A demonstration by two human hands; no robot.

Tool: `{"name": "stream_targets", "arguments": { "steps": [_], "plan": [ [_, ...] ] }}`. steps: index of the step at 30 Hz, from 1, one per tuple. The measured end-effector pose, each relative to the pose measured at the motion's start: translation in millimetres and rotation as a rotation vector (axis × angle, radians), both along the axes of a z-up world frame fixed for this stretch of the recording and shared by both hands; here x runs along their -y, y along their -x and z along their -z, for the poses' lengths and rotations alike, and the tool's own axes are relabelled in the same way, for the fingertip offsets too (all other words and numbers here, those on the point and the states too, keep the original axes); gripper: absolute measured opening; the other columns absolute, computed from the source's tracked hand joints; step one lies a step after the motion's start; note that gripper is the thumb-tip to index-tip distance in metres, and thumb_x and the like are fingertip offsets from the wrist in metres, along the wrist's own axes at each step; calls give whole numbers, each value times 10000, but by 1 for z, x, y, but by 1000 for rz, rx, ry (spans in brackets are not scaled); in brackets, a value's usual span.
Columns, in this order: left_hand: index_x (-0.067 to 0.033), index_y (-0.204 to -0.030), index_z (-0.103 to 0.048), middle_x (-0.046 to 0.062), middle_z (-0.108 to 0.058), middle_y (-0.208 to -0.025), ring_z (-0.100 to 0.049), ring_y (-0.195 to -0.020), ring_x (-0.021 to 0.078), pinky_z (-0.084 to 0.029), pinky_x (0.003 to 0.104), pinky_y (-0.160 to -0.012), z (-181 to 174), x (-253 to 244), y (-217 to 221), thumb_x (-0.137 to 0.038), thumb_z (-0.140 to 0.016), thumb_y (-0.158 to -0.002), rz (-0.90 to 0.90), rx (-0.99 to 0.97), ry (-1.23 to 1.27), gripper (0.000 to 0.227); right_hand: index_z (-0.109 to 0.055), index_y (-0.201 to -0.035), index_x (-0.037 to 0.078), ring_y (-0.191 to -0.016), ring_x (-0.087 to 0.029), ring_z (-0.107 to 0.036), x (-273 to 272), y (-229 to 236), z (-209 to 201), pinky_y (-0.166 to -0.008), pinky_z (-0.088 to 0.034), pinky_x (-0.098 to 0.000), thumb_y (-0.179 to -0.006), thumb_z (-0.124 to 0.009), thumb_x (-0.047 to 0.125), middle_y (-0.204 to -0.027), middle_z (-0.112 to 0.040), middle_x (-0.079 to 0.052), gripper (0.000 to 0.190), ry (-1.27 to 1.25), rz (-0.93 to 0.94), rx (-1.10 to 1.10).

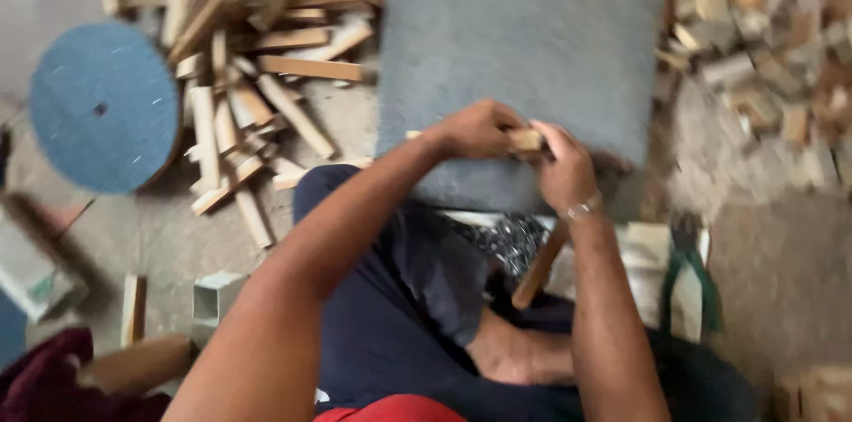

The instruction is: The person assembles small rectangular wooden frames by joining four short wooden pieces with nails. Using a hammer, they drive nails into the corners to secure the joints, then place the completed frames into a stack of similar frames.

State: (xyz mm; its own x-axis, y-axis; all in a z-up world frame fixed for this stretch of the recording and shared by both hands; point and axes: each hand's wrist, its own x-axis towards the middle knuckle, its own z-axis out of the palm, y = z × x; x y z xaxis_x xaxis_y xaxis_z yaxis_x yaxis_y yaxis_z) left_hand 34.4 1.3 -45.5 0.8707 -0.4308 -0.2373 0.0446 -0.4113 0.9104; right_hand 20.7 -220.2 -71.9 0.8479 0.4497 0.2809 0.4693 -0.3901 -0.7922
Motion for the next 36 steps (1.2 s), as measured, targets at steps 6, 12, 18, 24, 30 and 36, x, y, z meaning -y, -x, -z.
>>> {"name": "stream_targets", "arguments": {
  "steps": [6, 12, 18, 24, 30, 36],
  "plan": [
    [-10, -1012, -770, 61, -726, -762, -638, -647, 111, -531, 309, -582, -11, -3, 2, -252, -715, -918, -68, -215, -52, 266, -705, -1220, 41, -1008, -372, -716, -28, 30, -18, -908, -482, -567, -878, -734, 127, -1150, -742, -188, 354, 133, 308, 43],
    [9, -1034, -758, 51, -732, -777, -662, -657, 104, -546, 291, -590, -12, -8, -2, -121, -684, -851, -14, -98, -71, 236, -672, -1259, -20, -1039, -379, -716, -48, 37, -3, -904, -580, -441, -986, -684, 205, -1169, -722, -215, 354, 70, 433, 95],
    [-12, -1102, -725, 100, -717, -790, -647, -654, 154, -532, 337, -587, -13, -1, 7, -136, -680, -853, -133, -273, -57, 281, -653, -1277, -31, -1025, -381, -717, -41, 44, 30, -888, -579, -444, -986, -658, 208, -1176, -719, -225, 377, 106, 426, 128],
    [-118, -1050, -759, 98, -777, -931, -754, -853, 264, -574, 371, -725, -35, 7, 22, -258, -764, -846, -196, 111, -320, 247, -655, -1272, -27, -1026, -376, -716, -44, 40, 34, -897, -582, -444, -996, -657, 198, -1170, -719, -209, 356, 100, 453, 165],
    [-119, -1124, -723, 121, -753, -1038, -709, -906, 362, -571, 444, -745, -35, 4, 45, -305, -732, -926, -167, 545, -382, 272, -645, -1298, -22, -1065, -383, -705, -48, 41, 21, -931, -570, -446, -974, -675, 120, -1198, -712, -212, 355, 91, 443, 143],
    [-102, -1169, -685, 123, -727, -1005, -697, -915, 366, -563, 465, -760, -29, 1, 43, -310, -686, -960, -100, 548, -397, 295, -626, -1335, 38, -1116, -367, -692, -18, 21, -20, -940, -554, -430, -891, -646, 11, -1215, -711, -179, 446, 27, 170, -59]
  ]
}}
